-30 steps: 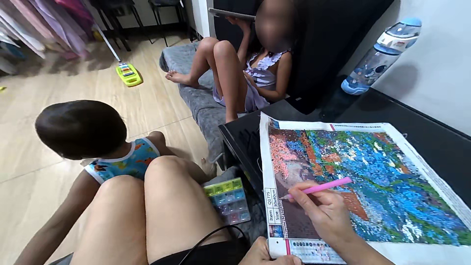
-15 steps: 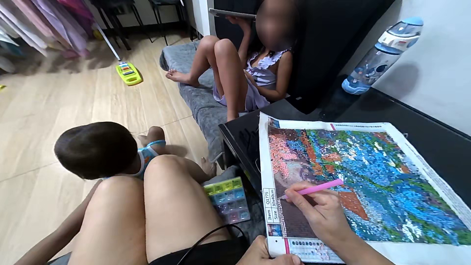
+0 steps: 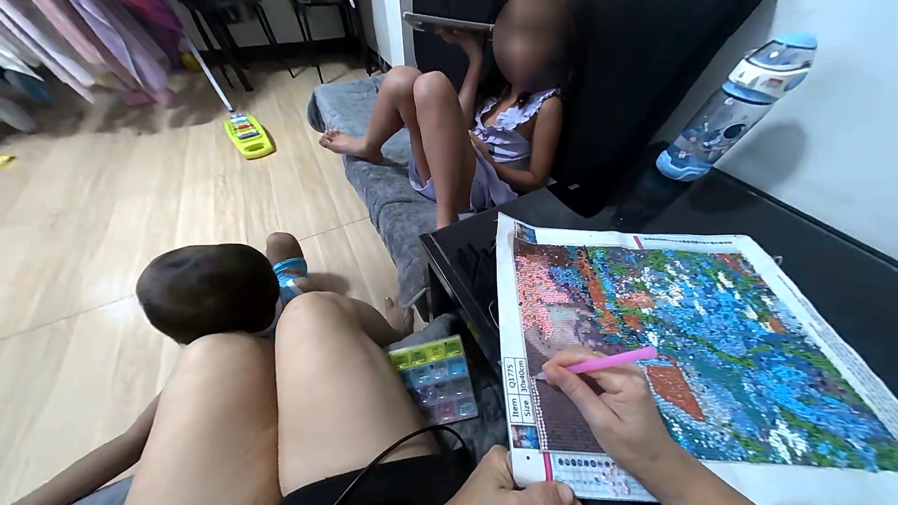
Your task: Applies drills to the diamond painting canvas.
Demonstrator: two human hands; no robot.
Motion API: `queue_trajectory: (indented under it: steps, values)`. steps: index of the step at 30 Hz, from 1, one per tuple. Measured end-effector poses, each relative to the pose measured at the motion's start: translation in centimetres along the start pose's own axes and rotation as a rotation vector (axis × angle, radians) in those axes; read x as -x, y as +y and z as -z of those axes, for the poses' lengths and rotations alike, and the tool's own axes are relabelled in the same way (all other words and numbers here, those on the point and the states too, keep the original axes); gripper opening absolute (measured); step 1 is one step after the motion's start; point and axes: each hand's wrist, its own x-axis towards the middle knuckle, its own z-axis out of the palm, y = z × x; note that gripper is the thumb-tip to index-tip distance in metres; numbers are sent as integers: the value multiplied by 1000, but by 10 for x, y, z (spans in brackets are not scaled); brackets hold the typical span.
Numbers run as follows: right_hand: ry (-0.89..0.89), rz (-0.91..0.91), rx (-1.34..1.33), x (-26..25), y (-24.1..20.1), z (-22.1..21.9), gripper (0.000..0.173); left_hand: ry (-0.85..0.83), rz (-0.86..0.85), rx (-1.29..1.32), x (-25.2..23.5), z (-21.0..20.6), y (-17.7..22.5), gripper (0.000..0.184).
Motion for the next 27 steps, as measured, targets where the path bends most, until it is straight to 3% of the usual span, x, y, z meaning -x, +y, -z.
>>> queue_trajectory:
  steps: [6, 15, 27]
  values:
    - [28, 20, -18, 0, -1, 0, 33, 13, 28, 44, 0, -1, 2, 21]
    - [214, -112, -218, -8, -16, 12, 20, 111, 86, 168, -3, 4, 4, 29]
    - [75, -108, -69, -3, -6, 4, 22, 103, 97, 143, -2, 4, 6, 27]
